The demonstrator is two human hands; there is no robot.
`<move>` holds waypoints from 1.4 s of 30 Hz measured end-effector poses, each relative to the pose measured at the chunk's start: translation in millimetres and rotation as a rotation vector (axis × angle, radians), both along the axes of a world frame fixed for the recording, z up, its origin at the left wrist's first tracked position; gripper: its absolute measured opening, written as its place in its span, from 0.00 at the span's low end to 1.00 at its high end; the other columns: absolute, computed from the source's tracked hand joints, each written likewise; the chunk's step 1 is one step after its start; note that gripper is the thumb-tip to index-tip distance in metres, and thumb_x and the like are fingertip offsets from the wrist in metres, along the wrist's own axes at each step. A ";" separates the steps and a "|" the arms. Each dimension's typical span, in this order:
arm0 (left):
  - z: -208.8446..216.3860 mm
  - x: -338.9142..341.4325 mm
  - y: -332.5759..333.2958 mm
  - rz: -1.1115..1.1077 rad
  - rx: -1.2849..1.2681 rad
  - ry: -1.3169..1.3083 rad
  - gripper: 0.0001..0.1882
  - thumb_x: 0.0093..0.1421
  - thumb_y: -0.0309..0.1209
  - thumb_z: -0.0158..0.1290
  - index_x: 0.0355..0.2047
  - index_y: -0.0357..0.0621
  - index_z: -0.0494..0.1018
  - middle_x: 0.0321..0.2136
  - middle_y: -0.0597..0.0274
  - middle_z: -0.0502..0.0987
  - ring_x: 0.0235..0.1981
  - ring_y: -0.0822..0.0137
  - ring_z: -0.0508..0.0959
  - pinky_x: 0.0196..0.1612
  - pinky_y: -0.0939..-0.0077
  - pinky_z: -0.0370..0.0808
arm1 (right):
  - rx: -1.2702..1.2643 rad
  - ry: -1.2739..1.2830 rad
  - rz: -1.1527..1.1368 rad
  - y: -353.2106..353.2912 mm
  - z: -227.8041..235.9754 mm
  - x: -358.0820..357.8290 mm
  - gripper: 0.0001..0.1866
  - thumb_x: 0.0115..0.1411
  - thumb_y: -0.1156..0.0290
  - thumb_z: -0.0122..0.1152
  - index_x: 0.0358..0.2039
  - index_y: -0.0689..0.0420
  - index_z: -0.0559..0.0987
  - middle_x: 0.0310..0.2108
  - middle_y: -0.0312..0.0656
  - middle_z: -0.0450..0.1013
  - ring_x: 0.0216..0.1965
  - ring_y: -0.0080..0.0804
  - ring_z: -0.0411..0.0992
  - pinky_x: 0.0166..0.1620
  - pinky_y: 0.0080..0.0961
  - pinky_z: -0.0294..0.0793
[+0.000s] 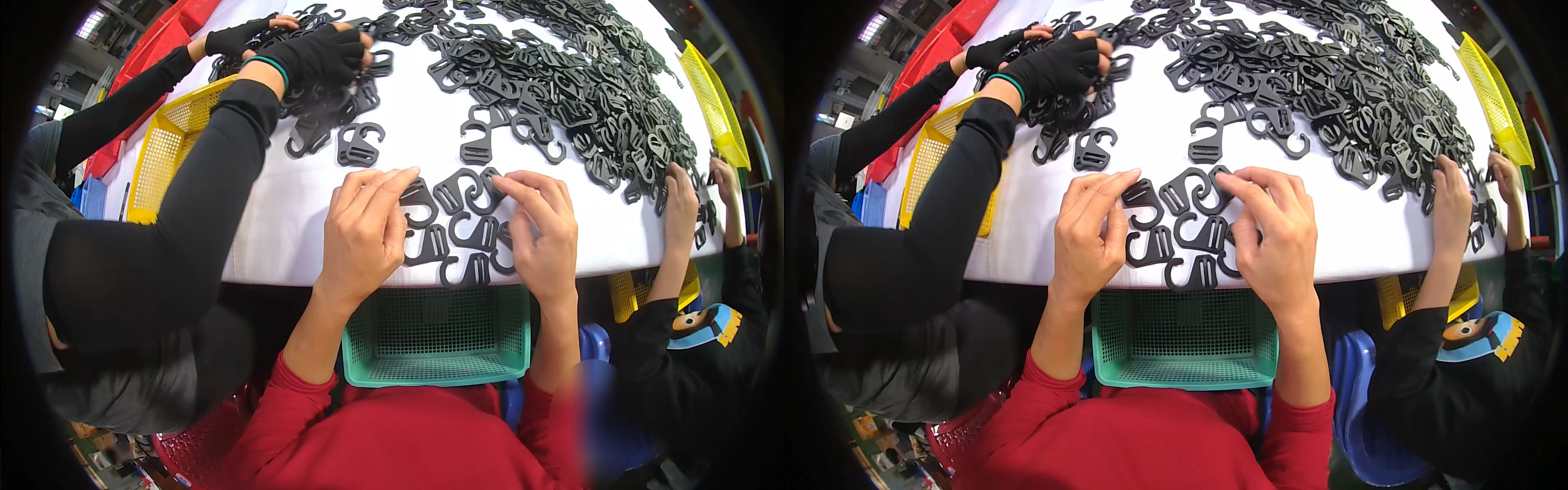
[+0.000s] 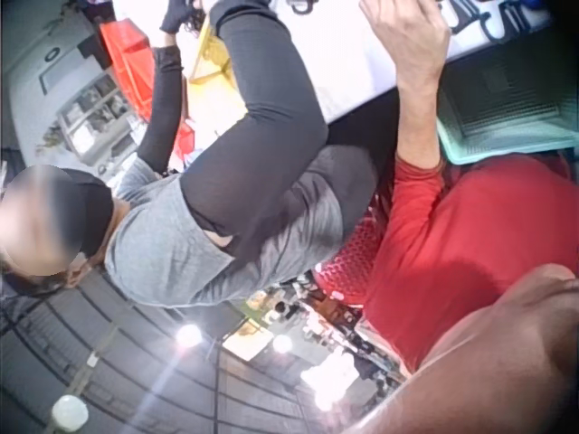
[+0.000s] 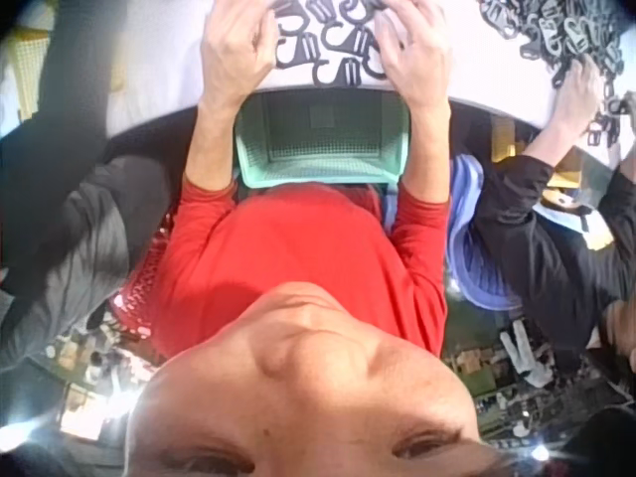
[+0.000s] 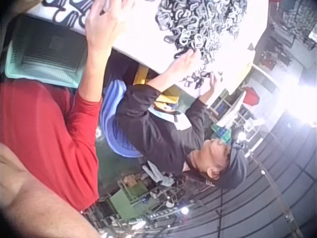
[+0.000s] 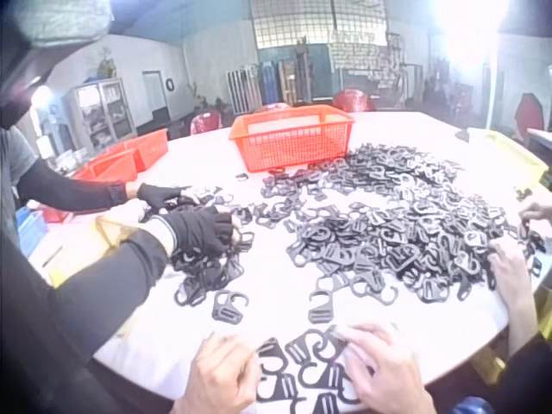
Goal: The person sits at a table and sorts a large pile of black plastic hooks by hand. They pick up individual hooks, orient them, and place them into a green basket positioned under the table. Other people are also sorting hooks at the same table.
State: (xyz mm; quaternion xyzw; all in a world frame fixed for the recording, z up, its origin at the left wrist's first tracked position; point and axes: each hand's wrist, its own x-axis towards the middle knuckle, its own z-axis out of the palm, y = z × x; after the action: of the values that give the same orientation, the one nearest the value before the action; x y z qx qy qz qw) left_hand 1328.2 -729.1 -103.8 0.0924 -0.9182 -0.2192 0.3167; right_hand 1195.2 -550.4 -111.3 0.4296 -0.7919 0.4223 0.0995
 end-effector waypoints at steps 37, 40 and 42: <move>0.5 8.9 -5.2 -0.196 0.015 0.257 0.23 0.40 0.10 0.58 0.35 0.49 0.80 0.30 0.69 0.77 0.39 0.61 0.74 0.40 0.71 0.73 | 0.012 -0.086 -0.372 -7.0 2.6 -6.6 0.14 0.61 0.68 0.61 0.21 0.60 0.74 0.18 0.40 0.69 0.18 0.34 0.67 0.25 0.31 0.65; 1.2 8.1 -4.7 -0.204 0.062 0.233 0.22 0.41 0.10 0.58 0.35 0.49 0.80 0.30 0.69 0.77 0.39 0.61 0.75 0.40 0.71 0.73 | 0.016 -0.094 -0.373 -7.2 3.8 -6.4 0.14 0.61 0.68 0.61 0.21 0.60 0.73 0.18 0.40 0.69 0.18 0.34 0.67 0.25 0.31 0.64; 1.7 8.1 -4.7 -0.204 0.071 0.232 0.22 0.41 0.10 0.58 0.35 0.50 0.80 0.30 0.69 0.77 0.39 0.61 0.75 0.40 0.72 0.73 | 0.010 -0.119 -0.369 -6.9 4.1 -6.5 0.14 0.61 0.68 0.61 0.21 0.60 0.73 0.18 0.40 0.69 0.18 0.34 0.67 0.25 0.31 0.64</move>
State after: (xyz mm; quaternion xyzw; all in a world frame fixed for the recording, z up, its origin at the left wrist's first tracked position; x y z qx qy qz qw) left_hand 1336.2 -733.8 -102.2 -0.0161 -0.8716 -0.2920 0.3934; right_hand 1188.7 -557.3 -107.2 0.2522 -0.8639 0.4174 0.1261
